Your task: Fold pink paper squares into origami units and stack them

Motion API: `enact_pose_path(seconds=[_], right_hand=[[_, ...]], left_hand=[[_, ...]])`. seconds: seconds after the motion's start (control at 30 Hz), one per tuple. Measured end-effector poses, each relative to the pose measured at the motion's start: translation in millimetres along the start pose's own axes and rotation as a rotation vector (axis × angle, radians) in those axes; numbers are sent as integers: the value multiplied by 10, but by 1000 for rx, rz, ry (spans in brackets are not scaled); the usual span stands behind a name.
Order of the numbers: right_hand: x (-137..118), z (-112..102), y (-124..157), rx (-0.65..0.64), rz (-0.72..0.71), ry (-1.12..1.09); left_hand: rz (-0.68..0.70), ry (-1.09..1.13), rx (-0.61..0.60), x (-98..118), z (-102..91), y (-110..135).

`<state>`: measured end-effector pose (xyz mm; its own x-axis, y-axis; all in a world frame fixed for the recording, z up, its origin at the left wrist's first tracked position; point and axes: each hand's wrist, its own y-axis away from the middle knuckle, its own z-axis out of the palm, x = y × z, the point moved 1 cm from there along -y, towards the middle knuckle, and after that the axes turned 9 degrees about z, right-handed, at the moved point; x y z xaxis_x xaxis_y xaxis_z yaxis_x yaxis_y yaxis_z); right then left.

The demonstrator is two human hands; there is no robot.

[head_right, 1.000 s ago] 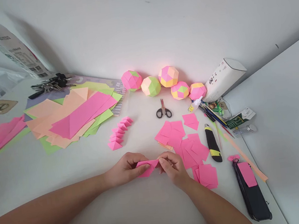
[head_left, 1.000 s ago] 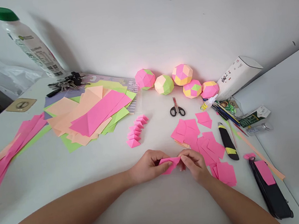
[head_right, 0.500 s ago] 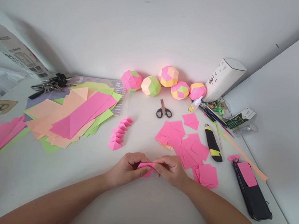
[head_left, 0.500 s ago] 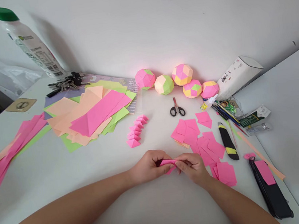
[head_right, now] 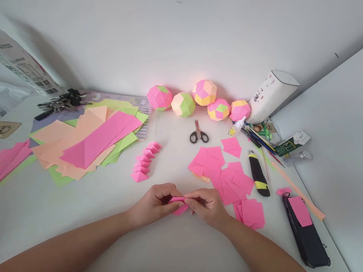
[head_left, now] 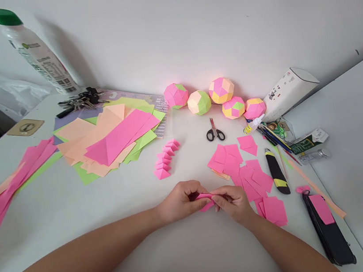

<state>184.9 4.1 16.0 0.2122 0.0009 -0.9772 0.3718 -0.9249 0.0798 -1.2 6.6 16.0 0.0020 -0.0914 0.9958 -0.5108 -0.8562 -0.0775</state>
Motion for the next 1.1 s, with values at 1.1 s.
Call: enact_pose_path(seconds=[1.1], right_hand=[[64,-1,-4,21,4,-58]], left_hand=[[-31,169,95,7,6,-3]])
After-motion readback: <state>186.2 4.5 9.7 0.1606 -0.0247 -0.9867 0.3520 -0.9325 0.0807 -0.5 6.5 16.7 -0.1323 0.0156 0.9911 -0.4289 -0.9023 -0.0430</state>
